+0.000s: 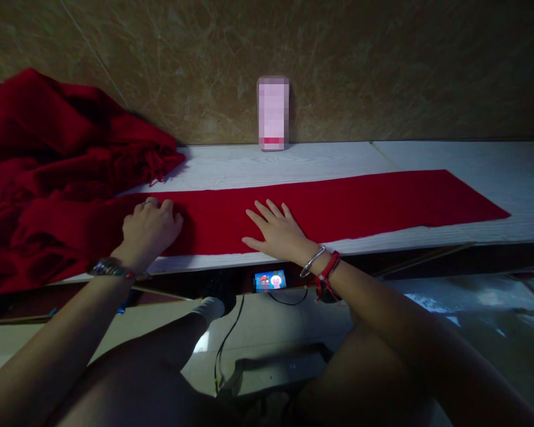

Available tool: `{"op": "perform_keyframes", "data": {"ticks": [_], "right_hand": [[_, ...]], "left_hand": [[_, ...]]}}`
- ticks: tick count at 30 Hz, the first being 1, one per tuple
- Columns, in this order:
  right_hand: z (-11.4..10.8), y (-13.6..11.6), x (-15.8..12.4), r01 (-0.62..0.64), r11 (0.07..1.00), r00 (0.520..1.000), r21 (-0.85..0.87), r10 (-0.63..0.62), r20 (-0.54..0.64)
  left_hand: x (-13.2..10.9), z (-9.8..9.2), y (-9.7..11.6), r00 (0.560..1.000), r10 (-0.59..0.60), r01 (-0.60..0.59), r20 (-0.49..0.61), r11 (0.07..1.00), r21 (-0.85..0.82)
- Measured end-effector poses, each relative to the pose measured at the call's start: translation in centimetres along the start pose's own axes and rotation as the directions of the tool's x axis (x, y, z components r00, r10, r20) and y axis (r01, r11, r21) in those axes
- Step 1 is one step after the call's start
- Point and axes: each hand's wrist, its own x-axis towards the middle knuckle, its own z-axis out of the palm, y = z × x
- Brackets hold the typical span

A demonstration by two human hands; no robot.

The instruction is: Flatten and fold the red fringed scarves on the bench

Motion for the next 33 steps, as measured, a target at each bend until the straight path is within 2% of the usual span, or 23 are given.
{"op": "perform_keyframes", "data": {"ticks": [3,8,11,15,17,18,20,22,24,25,27,30,33], "right_hand": [[-0.1,0.0,0.0,-0.008,1.000,1.000,0.002,0.008,0.009],[0.0,0.0,0.0,-0.006,1.000,1.000,-0.005,0.006,0.008],[0.1,0.0,0.0,-0.007,1.000,1.000,-0.010,0.007,-0.007],[0.1,0.0,0.0,-0.009,1.000,1.000,-0.007,0.009,-0.009],[0.1,0.0,0.0,-0.007,1.000,1.000,-0.009,0.006,-0.005],[0.1,0.0,0.1,-0.006,1.000,1.000,-0.010,0.006,-0.003],[0.1,-0.1,0.1,-0.007,1.000,1.000,-0.010,0.007,0.001],[0.0,-0.1,0.0,-0.008,1.000,1.000,-0.009,0.008,0.002],[0.0,-0.1,0.0,-0.006,1.000,1.000,-0.006,0.006,0.002],[0.0,-0.1,0.0,-0.006,1.000,1.000,-0.004,0.006,0.003],[-0.1,-0.1,0.0,-0.006,1.000,1.000,-0.001,0.006,0.006],[0.0,0.0,0.0,-0.005,1.000,1.000,0.000,0.005,0.005],[0.0,0.0,0.1,-0.009,1.000,1.000,-0.003,0.009,0.006]], "left_hand": [[0.0,0.3,-0.4,0.998,0.063,-0.062,0.012,0.998,-0.026],[0.0,1.2,-1.2,0.997,0.073,-0.071,0.016,0.994,-0.082],[-0.2,1.3,-1.0,0.998,0.012,-0.004,0.061,0.990,-0.139],[-0.8,0.5,-0.7,0.981,-0.159,0.173,0.110,0.976,-0.132],[-1.1,0.2,-0.7,0.982,-0.170,0.176,0.078,0.980,-0.092],[-1.1,0.3,-0.6,0.991,-0.128,0.130,0.035,0.988,-0.082],[-1.0,0.8,-0.4,0.995,0.043,-0.050,-0.085,0.995,-0.086],[-0.6,1.6,-0.2,0.953,0.240,-0.261,-0.183,0.960,-0.103],[-0.1,2.2,-0.1,0.914,0.335,-0.368,-0.229,0.922,-0.120],[0.1,2.4,-0.1,0.914,0.329,-0.363,-0.237,0.924,-0.120],[0.2,2.4,-0.2,0.941,0.245,-0.274,-0.233,0.957,-0.100],[-0.1,1.7,-0.3,0.980,0.109,-0.121,-0.168,0.991,-0.062],[-0.5,1.3,0.0,0.992,0.043,-0.051,-0.119,0.997,-0.064]]}}
